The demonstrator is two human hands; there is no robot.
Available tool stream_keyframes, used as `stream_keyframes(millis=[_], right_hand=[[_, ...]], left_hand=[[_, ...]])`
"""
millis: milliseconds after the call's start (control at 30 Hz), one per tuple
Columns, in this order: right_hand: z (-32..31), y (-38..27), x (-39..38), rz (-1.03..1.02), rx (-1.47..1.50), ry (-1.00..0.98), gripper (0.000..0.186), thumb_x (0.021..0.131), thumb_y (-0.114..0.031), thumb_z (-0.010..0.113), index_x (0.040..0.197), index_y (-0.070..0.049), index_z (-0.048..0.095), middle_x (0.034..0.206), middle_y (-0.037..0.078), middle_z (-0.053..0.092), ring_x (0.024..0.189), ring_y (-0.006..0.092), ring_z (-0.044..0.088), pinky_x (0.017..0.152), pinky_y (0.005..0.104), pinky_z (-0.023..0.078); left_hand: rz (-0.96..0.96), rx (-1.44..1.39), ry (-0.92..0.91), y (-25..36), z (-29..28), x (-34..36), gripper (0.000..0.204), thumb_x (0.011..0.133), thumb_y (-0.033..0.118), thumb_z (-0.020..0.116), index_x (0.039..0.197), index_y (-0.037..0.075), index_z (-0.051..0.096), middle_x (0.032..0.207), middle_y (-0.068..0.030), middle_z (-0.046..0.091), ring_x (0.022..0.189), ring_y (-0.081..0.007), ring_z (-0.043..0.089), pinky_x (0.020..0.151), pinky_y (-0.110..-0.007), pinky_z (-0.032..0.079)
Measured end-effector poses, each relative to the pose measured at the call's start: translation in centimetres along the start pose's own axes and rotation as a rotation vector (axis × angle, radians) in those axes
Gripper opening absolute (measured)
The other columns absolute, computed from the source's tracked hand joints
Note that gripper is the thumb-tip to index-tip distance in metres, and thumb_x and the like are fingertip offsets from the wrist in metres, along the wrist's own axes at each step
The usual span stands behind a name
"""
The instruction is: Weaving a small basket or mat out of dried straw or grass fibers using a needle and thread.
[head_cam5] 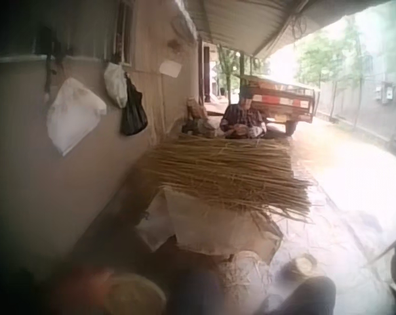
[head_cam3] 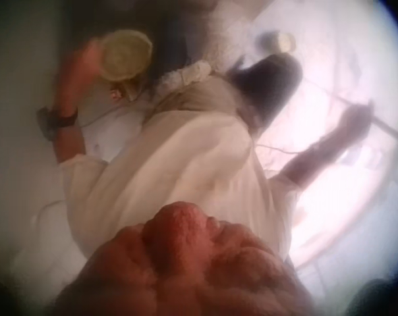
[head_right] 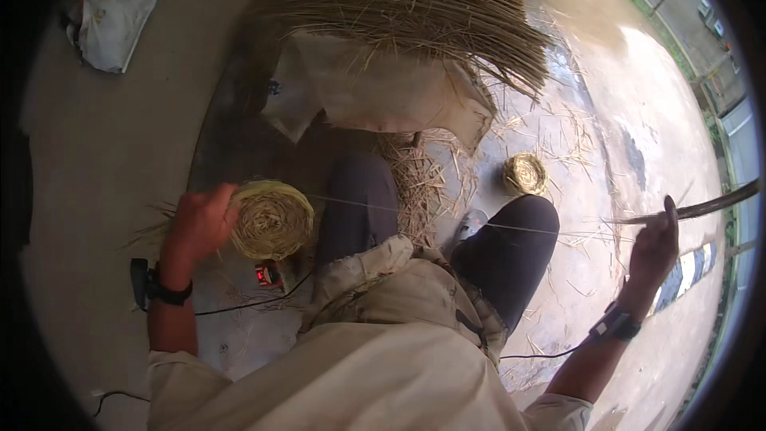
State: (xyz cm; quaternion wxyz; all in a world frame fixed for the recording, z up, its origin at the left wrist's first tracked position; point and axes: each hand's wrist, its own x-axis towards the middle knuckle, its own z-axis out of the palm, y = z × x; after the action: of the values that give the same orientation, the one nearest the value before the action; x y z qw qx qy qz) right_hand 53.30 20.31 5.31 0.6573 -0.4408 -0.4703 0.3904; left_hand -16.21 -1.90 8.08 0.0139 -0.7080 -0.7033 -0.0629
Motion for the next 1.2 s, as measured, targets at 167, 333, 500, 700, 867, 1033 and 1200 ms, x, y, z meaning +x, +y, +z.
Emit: stream_keyframes(millis=[167,333,500,700,867,1033,1200], right_hand=[[8.6,0.5,-4.7,-0.021,-0.496,-0.19,0.033,0.102,-0.008,0.054,0.132,0.005,0.062,0.096,0.004,0.06,0.077,0.0122,0.052,0.067,0.0275,0.045],[28.0,0.7,-15.5,0.098,-0.231,-1.118,0.043,0.107,-0.027,0.057,0.138,0.003,0.062,0.127,0.015,0.071,0.118,0.0226,0.065,0.101,0.0357,0.051],[26.4,7.7,-16.4,0.745,-0.058,-1.203,0.045,0.108,-0.029,0.058,0.138,0.004,0.062,0.125,0.014,0.072,0.117,0.0185,0.064,0.102,0.0328,0.05],[21.9,6.5,-13.3,0.512,-0.45,-1.583,0.04,0.105,-0.027,0.064,0.135,0.0,0.066,0.107,0.01,0.076,0.093,0.0097,0.066,0.085,0.0289,0.053],[24.2,4.8,-13.8,0.647,-0.022,-1.125,0.04,0.107,-0.031,0.06,0.128,0.003,0.066,0.102,0.015,0.076,0.084,0.0201,0.07,0.078,0.0361,0.055],[27.9,6.6,-13.8,0.982,0.692,-0.687,0.034,0.11,-0.031,0.054,0.112,0.001,0.066,0.074,0.001,0.06,0.065,0.0122,0.055,0.059,0.0293,0.043],[26.0,6.7,-11.0,0.954,0.337,-0.662,0.033,0.111,-0.027,0.054,0.103,0.003,0.066,0.066,-0.006,0.04,0.055,0.0059,0.035,0.05,0.0252,0.029]], left_hand=[[0.135,-0.119,-0.184,5.1,0.8,1.7,0.024,0.09,0.018,0.07,0.11,0.005,0.064,0.08,-0.0203,0.071,0.071,-0.0394,0.071,0.06,-0.05,0.055],[0.368,-0.401,-0.125,11.7,3.8,3.4,0.033,0.086,0.016,0.076,0.115,0.005,0.067,0.087,-0.0177,0.074,0.075,-0.0388,0.073,0.065,-0.048,0.058],[0.331,-0.492,-0.104,13.3,3.3,4.2,0.047,0.087,0.012,0.076,0.133,0.01,0.065,0.092,-0.0163,0.075,0.078,-0.0369,0.074,0.068,-0.045,0.061],[0.368,-0.54,-0.134,12.9,5.7,4.3,0.045,0.09,0.011,0.072,0.135,0.015,0.065,0.092,-0.0152,0.075,0.078,-0.0358,0.074,0.067,-0.045,0.061],[0.394,-0.6,-0.066,13.2,7.1,4.8,0.039,0.092,0.014,0.071,0.131,0.015,0.066,0.083,-0.0142,0.074,0.074,-0.0351,0.074,0.063,-0.047,0.06],[0.415,-0.564,-0.077,13.5,7.1,4.9,0.041,0.092,0.015,0.071,0.132,0.014,0.065,0.084,-0.0146,0.074,0.074,-0.0351,0.074,0.062,-0.045,0.06],[0.389,-0.539,-0.122,13.3,7.1,4.2,0.042,0.092,0.015,0.072,0.133,0.009,0.064,0.091,-0.0168,0.075,0.079,-0.037,0.074,0.066,-0.046,0.06]])
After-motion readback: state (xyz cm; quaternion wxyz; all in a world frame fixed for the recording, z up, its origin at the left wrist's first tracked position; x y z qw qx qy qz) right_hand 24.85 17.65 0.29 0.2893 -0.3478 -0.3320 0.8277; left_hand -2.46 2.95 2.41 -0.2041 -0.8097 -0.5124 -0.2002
